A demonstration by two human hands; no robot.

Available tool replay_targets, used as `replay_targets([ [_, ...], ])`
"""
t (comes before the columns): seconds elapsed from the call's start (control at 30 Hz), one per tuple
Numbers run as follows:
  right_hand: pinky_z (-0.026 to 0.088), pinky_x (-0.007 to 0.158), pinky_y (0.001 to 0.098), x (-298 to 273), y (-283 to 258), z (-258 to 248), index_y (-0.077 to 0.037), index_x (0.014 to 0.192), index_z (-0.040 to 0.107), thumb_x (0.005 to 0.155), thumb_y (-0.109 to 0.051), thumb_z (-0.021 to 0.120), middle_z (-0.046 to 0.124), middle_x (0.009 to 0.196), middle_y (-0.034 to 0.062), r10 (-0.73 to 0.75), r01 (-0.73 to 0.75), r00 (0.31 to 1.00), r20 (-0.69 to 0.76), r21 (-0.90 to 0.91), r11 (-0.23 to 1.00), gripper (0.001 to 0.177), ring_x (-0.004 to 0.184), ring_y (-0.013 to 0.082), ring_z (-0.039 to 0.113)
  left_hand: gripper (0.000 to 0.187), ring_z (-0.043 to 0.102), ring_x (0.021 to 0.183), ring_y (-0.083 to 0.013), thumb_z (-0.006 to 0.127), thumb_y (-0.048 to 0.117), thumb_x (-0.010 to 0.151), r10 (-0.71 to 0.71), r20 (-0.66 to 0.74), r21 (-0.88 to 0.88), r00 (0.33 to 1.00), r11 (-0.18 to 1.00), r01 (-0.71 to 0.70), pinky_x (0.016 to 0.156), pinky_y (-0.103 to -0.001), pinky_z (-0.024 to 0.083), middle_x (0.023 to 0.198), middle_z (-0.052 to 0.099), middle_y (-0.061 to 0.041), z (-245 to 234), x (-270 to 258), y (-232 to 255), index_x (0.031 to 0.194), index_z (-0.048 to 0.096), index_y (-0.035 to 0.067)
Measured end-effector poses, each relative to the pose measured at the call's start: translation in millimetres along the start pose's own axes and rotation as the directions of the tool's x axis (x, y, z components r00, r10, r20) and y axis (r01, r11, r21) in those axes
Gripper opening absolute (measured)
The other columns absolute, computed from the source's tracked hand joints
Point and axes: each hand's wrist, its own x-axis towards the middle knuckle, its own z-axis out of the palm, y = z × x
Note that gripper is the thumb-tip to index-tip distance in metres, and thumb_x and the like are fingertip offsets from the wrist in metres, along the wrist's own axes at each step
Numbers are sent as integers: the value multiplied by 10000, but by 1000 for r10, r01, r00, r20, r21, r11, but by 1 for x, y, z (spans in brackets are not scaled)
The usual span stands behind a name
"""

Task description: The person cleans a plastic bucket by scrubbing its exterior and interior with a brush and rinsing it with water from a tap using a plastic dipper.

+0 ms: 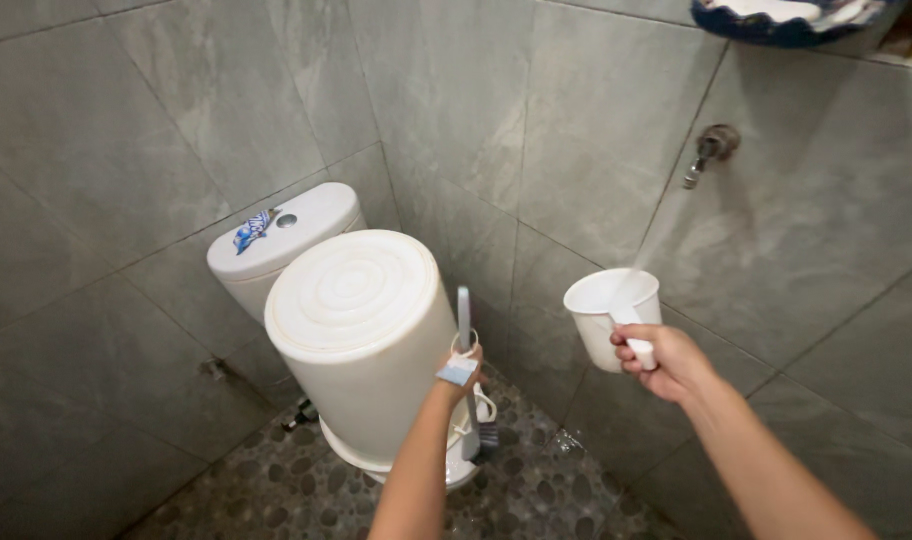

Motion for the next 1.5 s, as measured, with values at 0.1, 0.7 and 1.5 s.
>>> replay_targets([
  [0.1,335,411,271,-12,-8,44,81,1044,574,882,-25,650,587,768,96,-12,-13,996,-86,-288,958,208,569,143,523,622,774,642,-170,401,533,1044,-94,-16,158,995,983,95,609,-263,566,630,768,-96,-20,22,30,873,718,26],
  [0.7,544,806,544,-7,1,268,-29,1420,419,842,-127,660,686,1011,254,-289,397,839,461,-882,-255,635,931,452,684,393,737,913,-393,463,219,956,-443,-132,-702,887,674,232,770,-530,622,1131,673,-197,-138,118,46,1322,420,81],
  [1.5,506,584,531,-50,-183,119,-141,1085,646,836,-184,757,610,1005,162,-775,-46,347,528,-816,-576,276,721,391,667,708,748,756,-235,411,679,998,-85,-51,-347,995,936,62,780,-401,598,871,750,-146,-63,45,105,1082,640,14],
])
